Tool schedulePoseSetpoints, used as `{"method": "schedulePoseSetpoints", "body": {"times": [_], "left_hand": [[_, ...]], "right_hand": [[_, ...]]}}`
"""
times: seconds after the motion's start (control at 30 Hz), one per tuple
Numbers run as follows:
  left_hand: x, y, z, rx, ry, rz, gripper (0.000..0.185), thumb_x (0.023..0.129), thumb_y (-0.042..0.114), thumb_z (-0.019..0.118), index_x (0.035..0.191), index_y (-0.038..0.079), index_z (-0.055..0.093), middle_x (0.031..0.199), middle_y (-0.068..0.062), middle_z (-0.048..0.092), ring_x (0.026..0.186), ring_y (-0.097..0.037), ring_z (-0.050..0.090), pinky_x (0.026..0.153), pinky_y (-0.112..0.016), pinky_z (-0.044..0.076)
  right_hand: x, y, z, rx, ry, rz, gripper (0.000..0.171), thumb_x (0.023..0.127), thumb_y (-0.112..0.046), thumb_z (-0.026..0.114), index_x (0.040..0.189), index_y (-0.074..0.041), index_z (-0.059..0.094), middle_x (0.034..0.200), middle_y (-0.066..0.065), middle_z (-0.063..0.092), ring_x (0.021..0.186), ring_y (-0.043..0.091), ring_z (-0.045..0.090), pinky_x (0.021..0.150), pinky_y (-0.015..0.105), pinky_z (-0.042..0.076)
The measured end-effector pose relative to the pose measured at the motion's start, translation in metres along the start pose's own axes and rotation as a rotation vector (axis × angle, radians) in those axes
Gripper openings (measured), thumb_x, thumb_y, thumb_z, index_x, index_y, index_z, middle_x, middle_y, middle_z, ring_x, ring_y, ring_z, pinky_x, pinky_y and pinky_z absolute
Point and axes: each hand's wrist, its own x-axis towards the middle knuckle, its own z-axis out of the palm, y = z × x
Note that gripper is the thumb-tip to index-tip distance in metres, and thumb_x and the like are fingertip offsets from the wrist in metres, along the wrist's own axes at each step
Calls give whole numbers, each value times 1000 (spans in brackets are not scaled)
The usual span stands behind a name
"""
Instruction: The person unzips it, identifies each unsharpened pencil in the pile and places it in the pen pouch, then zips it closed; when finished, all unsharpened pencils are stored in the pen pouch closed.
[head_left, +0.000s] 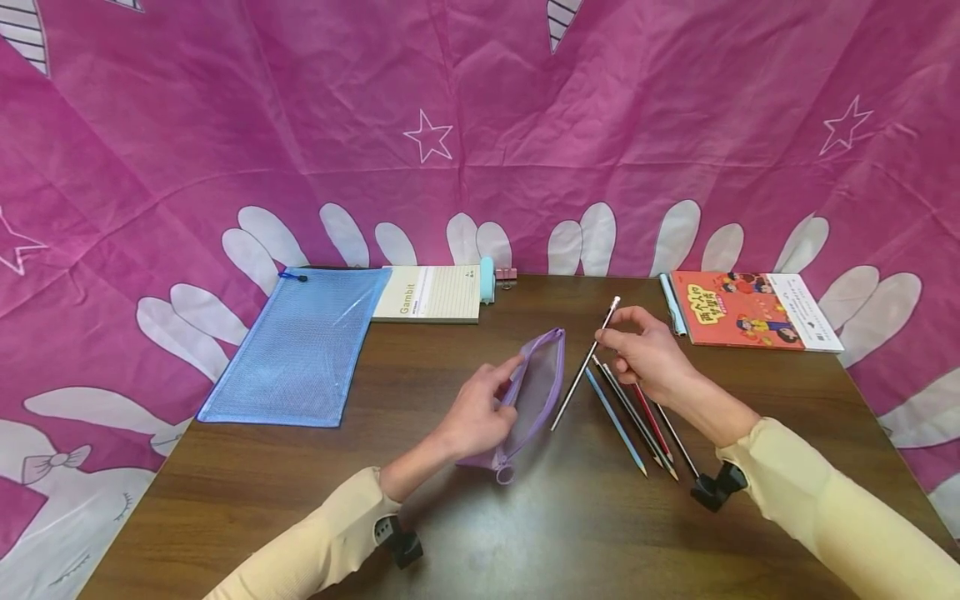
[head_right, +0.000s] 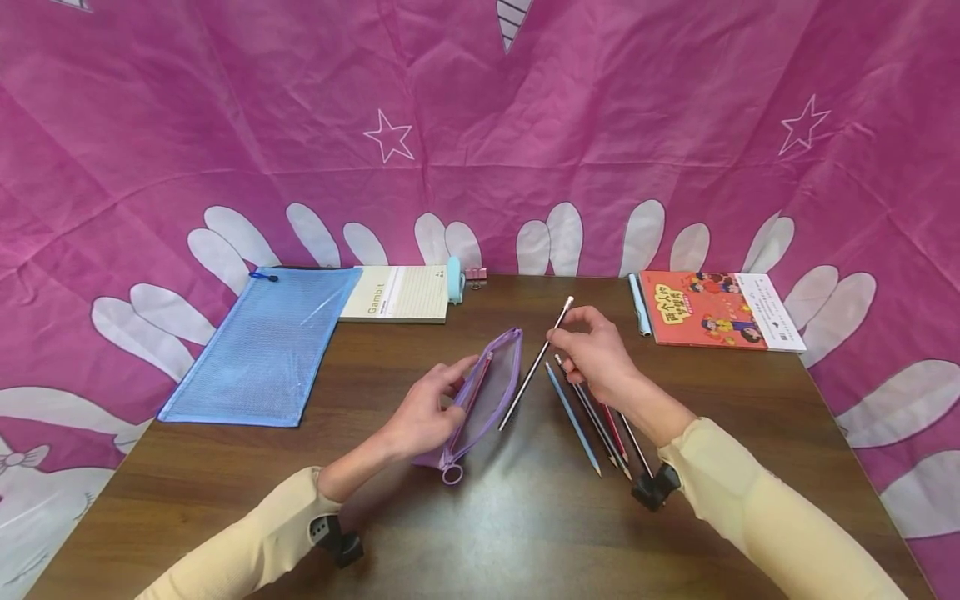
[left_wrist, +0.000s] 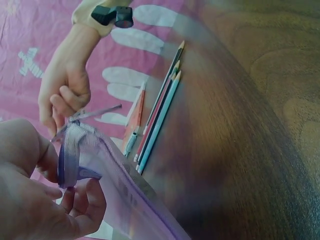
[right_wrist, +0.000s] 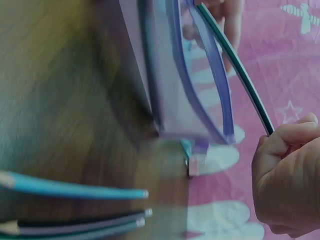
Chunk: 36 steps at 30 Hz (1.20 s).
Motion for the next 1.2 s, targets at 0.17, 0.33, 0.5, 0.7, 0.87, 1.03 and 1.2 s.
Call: {"method": "schedulePoseSetpoints", "body": {"times": [0.17,0.33,0.5,0.7,0.87,1.03,1.2], "left_hand": [[0,1,2,9,10,5,77,71,-8,56,147,0,48,99,-7,56,89,-21,59,79,-34,49],[0,-1,3,15,19,10,77,71,-8,56,147,1,48,98,-8,57,88,-20,59,78,-34,50],[0,0,2,16,20,4,76,72,-7,57,147,1,48,98,-8,57,87,-20,59,77,-34,50],[0,1,1,-6,10,-25,77,73,-8,57,148,2,46,100,-7,55,88,-18,59,76,-32,51],[0,2,1,-17,6,-36,77,74,-7,57,149,2,45,101,-8,55,89,-18,58,76,-32,52],[0,2,1,-20,7,-36,76,74,-7,57,149,2,45,101,-8,55,90,-19,59,76,-32,52],[1,2,0,-18,12,-32,76,75,-8,58,149,3,46,101,-7,55,90,-19,59,76,-32,51]], "right_hand": [[1,4,21,16,3,-1,26,95,-4,60,112,-6,39,72,0,57,48,6,40,41,20,33],[3,12,36,16,5,13,26,95,-3,60,111,-4,40,78,5,63,46,6,42,41,19,34],[4,19,45,-15,-5,28,30,93,-4,63,112,-3,40,79,7,66,46,7,42,41,20,34],[3,24,54,-45,-19,32,33,92,-4,65,114,0,41,78,8,67,46,9,43,40,21,35],[1,25,59,-66,-39,34,32,92,-3,65,113,2,41,81,15,68,44,9,45,39,20,36],[1,25,61,-117,-49,19,30,92,-3,65,112,6,45,85,23,69,43,9,47,38,20,38],[3,24,60,-191,-42,-14,25,92,-2,63,112,12,54,90,25,70,43,8,52,38,20,40]]}}
